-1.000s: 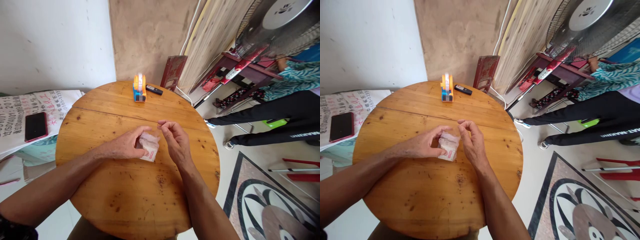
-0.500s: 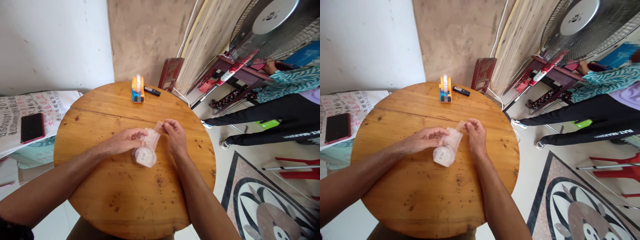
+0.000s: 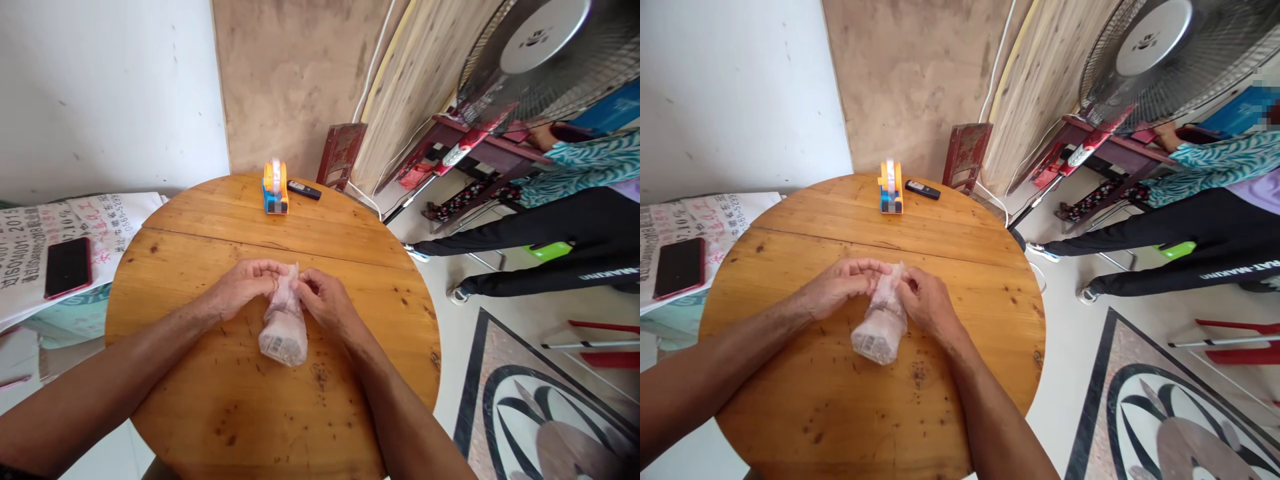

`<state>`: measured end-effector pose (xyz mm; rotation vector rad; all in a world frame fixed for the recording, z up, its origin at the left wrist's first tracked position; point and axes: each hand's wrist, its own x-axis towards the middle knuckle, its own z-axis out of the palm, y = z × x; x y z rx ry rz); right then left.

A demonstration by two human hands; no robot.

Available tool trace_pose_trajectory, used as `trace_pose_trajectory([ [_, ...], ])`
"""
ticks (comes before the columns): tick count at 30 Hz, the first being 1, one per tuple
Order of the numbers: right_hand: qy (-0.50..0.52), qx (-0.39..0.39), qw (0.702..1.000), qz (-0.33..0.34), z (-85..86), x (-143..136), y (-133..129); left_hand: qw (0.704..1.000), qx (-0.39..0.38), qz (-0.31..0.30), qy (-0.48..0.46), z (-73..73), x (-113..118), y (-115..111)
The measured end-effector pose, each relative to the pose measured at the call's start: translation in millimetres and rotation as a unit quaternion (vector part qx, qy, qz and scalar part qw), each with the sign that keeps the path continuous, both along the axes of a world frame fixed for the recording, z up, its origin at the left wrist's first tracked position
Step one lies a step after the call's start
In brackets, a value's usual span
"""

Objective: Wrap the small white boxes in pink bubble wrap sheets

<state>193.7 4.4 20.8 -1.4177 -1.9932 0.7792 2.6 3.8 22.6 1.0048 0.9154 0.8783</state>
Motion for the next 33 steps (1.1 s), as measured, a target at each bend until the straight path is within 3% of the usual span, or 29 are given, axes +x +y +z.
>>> trace_pose_trajectory([
  [3, 0.098, -0.042, 0.994, -0.035, -0.8, 9.1, 8.0, 0.998, -0.02, 0.06, -0.014, -1.2, -0.9, 3.5],
  [8, 0.259, -0.126, 0.95, -0.122, 7.1, 22.3, 16.5, 0.987, -0.019, 0.157, -0.018, -3.5, -3.4, 11.7],
  [13, 0.281, -0.149, 0.934, -0.16, 2.0, 28.3, 23.7, 0.987, 0.05, 0.153, -0.005, -6.9, -2.3, 15.2],
  [15, 0.238, -0.108, 0.95, -0.169, -3.1, 31.5, 27.7, 0.982, 0.105, 0.151, 0.045, -7.2, -2.2, 14.6],
  [19, 0.108, 0.081, 0.971, -0.197, -1.1, 33.0, 25.4, 0.946, 0.21, 0.17, 0.178, -3.2, -3.9, 8.8],
  [21, 0.077, 0.144, 0.974, -0.157, 7.5, 27.9, 15.2, 0.935, 0.231, 0.137, 0.23, 0.7, -4.7, 3.6],
  [26, 0.033, 0.166, 0.983, 0.075, 26.8, 11.0, -13.4, 0.899, 0.253, 0.027, 0.355, 2.4, -4.2, -6.0],
  [29, -0.047, 0.128, 0.985, 0.102, 31.2, 10.8, -14.8, 0.888, 0.256, 0.001, 0.382, -4.6, -4.4, -4.4],
  [33, -0.116, 0.038, 0.984, 0.128, 39.7, 19.6, -9.4, 0.907, 0.244, 0.038, 0.342, -8.5, -11.2, 3.2],
])
